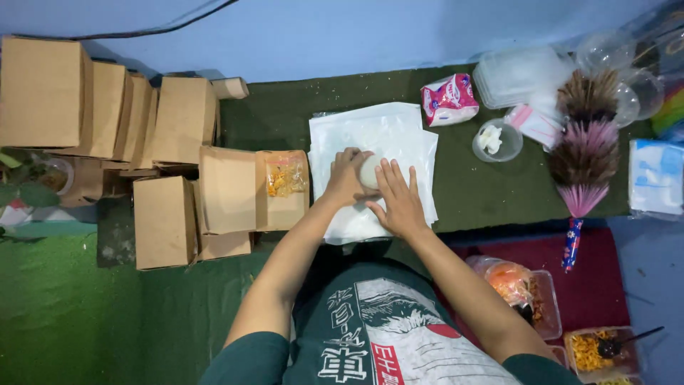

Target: Packing small condiment bags into boxes and scooping rice into a bowl

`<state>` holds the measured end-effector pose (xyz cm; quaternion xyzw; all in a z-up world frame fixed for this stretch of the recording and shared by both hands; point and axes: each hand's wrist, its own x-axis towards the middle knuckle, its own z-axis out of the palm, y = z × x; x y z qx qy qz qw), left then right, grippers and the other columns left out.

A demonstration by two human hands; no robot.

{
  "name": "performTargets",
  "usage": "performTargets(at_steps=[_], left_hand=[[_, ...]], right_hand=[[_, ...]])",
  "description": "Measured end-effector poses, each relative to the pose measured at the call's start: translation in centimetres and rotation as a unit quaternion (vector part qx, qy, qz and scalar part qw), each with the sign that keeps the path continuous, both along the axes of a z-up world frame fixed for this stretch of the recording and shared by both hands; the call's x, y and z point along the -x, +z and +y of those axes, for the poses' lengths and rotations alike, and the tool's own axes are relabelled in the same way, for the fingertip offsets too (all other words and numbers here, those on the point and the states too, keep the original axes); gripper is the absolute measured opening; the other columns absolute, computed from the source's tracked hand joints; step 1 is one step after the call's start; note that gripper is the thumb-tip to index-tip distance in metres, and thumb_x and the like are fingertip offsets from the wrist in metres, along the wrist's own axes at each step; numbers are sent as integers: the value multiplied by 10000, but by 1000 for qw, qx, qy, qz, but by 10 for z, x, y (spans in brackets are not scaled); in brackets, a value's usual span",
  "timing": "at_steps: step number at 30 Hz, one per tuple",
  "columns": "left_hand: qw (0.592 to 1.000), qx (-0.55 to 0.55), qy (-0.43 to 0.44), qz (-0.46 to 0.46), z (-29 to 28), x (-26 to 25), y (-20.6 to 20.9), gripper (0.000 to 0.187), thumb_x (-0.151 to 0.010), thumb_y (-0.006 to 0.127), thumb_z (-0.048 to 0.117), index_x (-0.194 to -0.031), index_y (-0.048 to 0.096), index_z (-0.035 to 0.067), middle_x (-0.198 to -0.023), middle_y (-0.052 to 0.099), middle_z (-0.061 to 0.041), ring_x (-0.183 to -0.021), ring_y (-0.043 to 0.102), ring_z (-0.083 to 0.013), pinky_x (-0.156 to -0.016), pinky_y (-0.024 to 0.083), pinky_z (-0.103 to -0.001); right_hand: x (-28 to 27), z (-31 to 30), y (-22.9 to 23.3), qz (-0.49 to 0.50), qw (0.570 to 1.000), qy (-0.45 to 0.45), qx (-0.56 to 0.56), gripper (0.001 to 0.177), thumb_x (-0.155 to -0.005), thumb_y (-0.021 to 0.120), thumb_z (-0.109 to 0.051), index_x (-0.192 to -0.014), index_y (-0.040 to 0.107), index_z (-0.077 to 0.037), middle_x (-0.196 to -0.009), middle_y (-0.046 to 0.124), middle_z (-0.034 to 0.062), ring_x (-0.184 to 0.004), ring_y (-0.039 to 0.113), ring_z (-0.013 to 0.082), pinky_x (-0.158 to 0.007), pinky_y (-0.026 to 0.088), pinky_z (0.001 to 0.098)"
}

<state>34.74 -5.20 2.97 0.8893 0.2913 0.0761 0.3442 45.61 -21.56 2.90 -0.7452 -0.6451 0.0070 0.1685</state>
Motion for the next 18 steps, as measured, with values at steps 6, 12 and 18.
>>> performTargets(at_steps=[6, 12, 18], left_hand=[[1000, 15, 6, -5, -2, 2, 3, 949, -573, 903, 539, -1398, 568, 211, -1317, 504, -108, -1245, 507, -411, -1020, 459, -585], [1000, 21, 4, -6, 0, -1, -10, 899, -609, 900, 427, -1413, 560, 215, -1334, 500, -125, -1252, 499, -439, -1015, 458, -622], [999, 20, 2, -49, 1, 6, -28, 944, -573, 939, 463, -1399, 567, 202, -1295, 506, -128, -1220, 510, -450, -987, 468, -643]], right_hand=[[1, 1, 1, 13, 1000, -6, 8, 891, -973, 525, -614, -1644, 238, -103, -1717, 223, 140, -1579, 198, 326, -1249, 68, 675], [-2, 9, 4, 16, 993, -17, 113, 866, -974, 512, -614, -1645, 253, -133, -1688, 295, 134, -1572, 226, 312, -1242, 66, 680], [3, 4, 0, 19, 999, -14, 40, 887, -966, 644, -520, -1637, 277, -71, -1685, 295, 203, -1557, 269, 387, -1215, 105, 719]])
